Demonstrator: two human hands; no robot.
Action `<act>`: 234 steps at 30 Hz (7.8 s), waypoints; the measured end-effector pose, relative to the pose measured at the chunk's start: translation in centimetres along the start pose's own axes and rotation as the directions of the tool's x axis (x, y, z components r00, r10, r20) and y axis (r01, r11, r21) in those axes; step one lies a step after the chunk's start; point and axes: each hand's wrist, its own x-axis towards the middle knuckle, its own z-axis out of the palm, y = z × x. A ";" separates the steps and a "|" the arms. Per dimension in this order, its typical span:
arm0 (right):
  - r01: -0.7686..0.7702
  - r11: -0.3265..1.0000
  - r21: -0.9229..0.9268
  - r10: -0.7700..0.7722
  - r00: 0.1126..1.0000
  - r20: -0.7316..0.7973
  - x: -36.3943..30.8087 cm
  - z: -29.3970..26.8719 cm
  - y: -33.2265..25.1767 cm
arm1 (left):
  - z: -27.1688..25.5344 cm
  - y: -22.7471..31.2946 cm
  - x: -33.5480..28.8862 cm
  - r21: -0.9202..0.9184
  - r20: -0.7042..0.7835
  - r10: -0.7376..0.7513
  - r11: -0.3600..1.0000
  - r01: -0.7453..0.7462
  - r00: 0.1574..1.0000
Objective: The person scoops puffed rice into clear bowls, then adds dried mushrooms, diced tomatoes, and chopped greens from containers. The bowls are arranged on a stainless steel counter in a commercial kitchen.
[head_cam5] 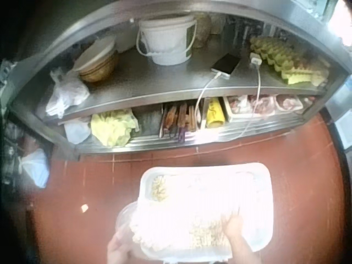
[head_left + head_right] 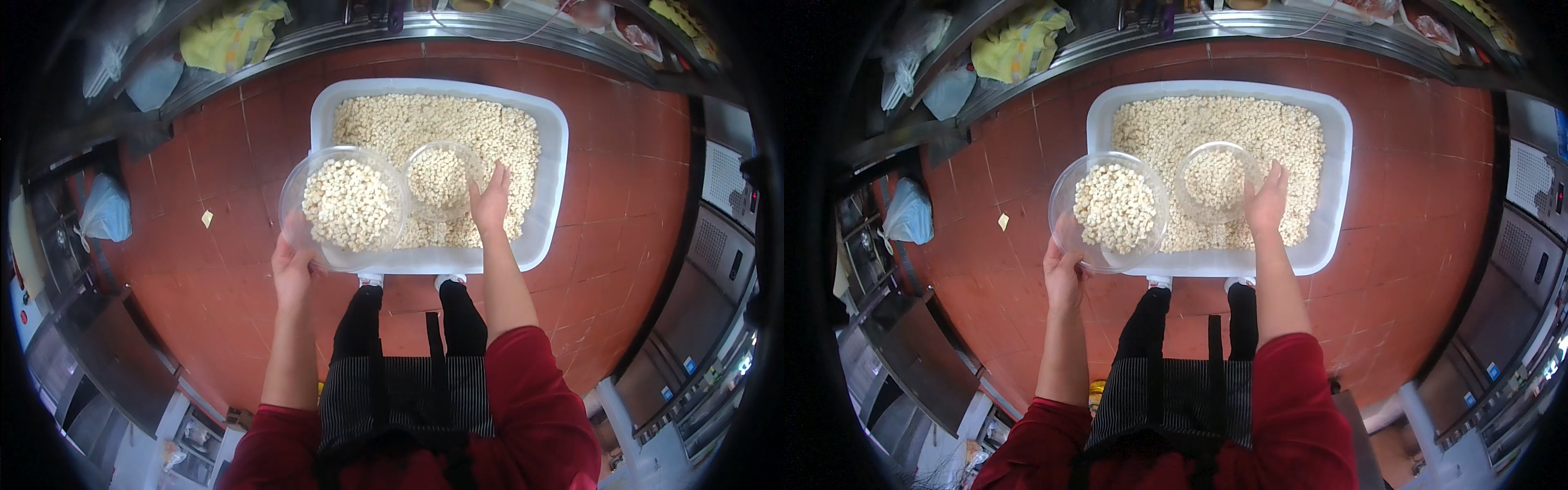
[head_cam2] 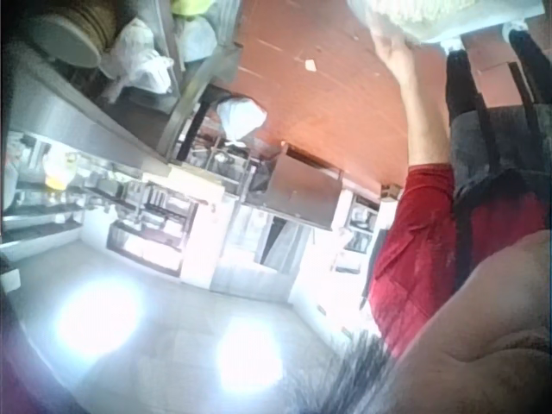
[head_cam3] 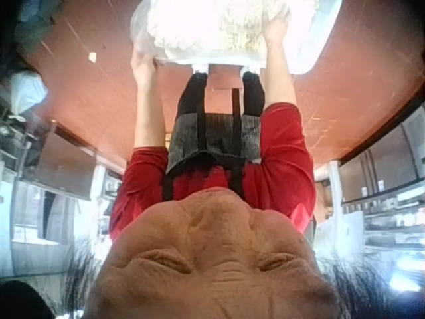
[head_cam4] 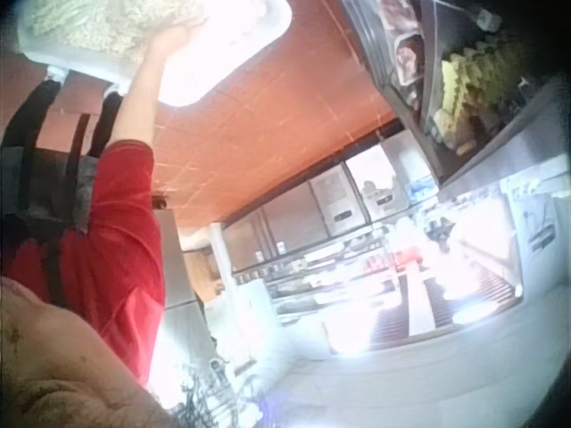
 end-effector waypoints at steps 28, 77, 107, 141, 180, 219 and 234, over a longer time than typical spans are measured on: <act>-0.606 0.560 0.565 0.439 0.796 0.417 8.5 -54.8 30.1 | 43.8 15.0 -29.4 0.167 0.502 -0.071 0.986 -0.015 0.862; -0.470 0.378 0.798 0.780 0.626 -0.001 130.6 -95.8 88.9 | 195.2 45.7 -9.3 0.091 0.710 0.073 0.977 -0.194 0.700; -0.521 0.838 0.162 0.545 0.798 -0.258 179.7 -101.2 106.4 | 222.9 45.2 -8.3 0.304 0.756 0.363 0.542 -0.783 0.544; -0.183 0.920 0.347 0.350 0.783 -0.515 168.1 -104.1 97.0 | 201.6 46.8 -5.9 0.237 0.697 0.438 0.606 -0.759 0.568; 0.762 0.226 0.606 -0.610 -0.374 0.698 95.2 -78.1 57.4 | 132.0 -10.7 -47.6 0.449 0.190 -0.227 0.885 0.121 0.955; 0.436 0.876 0.206 -0.461 0.630 0.625 73.5 -82.9 57.5 | 87.8 -2.4 -33.9 0.697 0.142 0.344 0.631 -0.340 0.928; -0.408 0.901 0.146 0.375 0.566 -0.734 107.7 -122.7 106.6 | 147.0 12.9 -38.1 0.557 0.711 0.297 0.317 -0.768 0.638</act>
